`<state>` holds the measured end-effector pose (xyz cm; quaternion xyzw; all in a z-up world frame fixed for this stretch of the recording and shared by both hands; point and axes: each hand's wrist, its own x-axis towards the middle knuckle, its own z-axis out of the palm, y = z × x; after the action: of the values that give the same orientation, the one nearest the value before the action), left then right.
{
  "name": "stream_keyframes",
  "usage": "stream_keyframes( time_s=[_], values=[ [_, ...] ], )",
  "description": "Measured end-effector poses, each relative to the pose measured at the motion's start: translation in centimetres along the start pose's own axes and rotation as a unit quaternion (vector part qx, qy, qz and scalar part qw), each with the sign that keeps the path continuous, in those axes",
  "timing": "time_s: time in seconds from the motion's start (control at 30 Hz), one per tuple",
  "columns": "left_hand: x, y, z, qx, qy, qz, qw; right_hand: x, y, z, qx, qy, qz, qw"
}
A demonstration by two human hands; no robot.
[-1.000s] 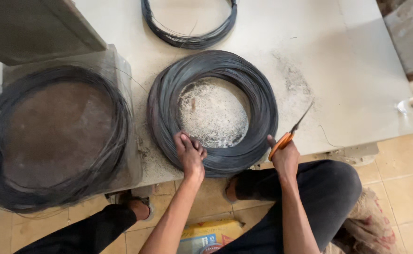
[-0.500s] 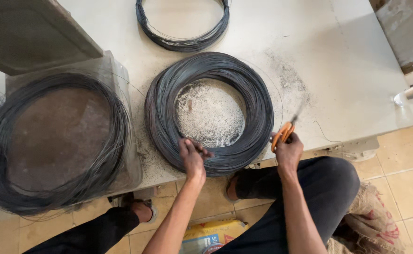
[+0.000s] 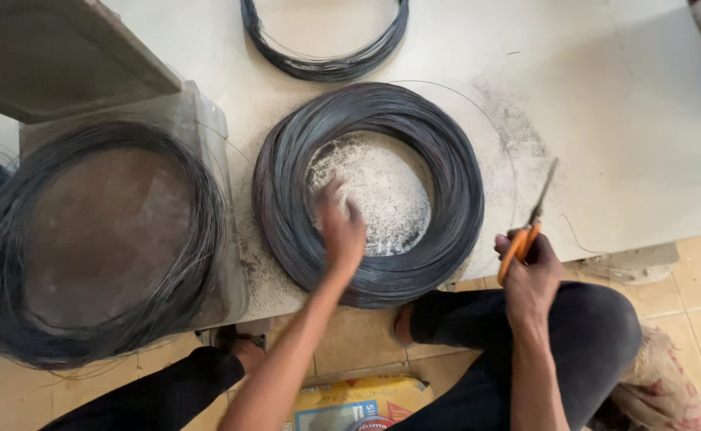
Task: The person uses orange-handled shears to cut a length of black wire from a coil on a white table. They then place the cut wire onto a separate coil and continue to organize the wire coils.
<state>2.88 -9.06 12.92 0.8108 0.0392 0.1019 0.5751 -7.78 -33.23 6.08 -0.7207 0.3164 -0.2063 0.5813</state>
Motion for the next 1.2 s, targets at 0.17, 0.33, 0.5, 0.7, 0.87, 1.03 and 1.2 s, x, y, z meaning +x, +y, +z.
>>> stream_keyframes(
  time_s=[0.17, 0.33, 0.5, 0.7, 0.87, 1.03, 1.2],
  values=[
    [11.5, -8.9, 6.1, 0.202, -0.049, 0.170, 0.963, -1.9, -5.5, -0.5, -0.053, 0.009, 0.027, 0.998],
    [18.9, -13.9, 9.7, 0.370, -0.060, 0.176, 0.910, -1.8, -6.7, -1.1, -0.076, 0.015, 0.078, 0.994],
    [21.1, -15.1, 11.2, 0.327, -0.102, 0.161, 0.926, -1.3, -6.8, -1.4, -0.102, 0.037, 0.098, 0.989],
    [22.6, -14.3, 10.1, 0.187, -0.097, 0.215, 0.954, 0.9, -9.9, 0.8, -0.220, 0.008, 0.120, 0.968],
    [23.4, -14.0, 9.4, 0.175, -0.116, 0.205, 0.956, 0.8, -8.5, 1.2, -0.265, 0.092, 0.001, 0.960],
    [23.4, -14.4, 9.2, 0.174, -0.146, 0.126, 0.966, -0.6, -7.6, 2.5, -0.260, 0.045, 0.018, 0.964],
    [22.9, -14.0, 9.0, 0.191, -0.130, 0.180, 0.956, -2.8, -8.9, 9.4, -0.162, -0.377, 0.158, 0.898]
  ],
)
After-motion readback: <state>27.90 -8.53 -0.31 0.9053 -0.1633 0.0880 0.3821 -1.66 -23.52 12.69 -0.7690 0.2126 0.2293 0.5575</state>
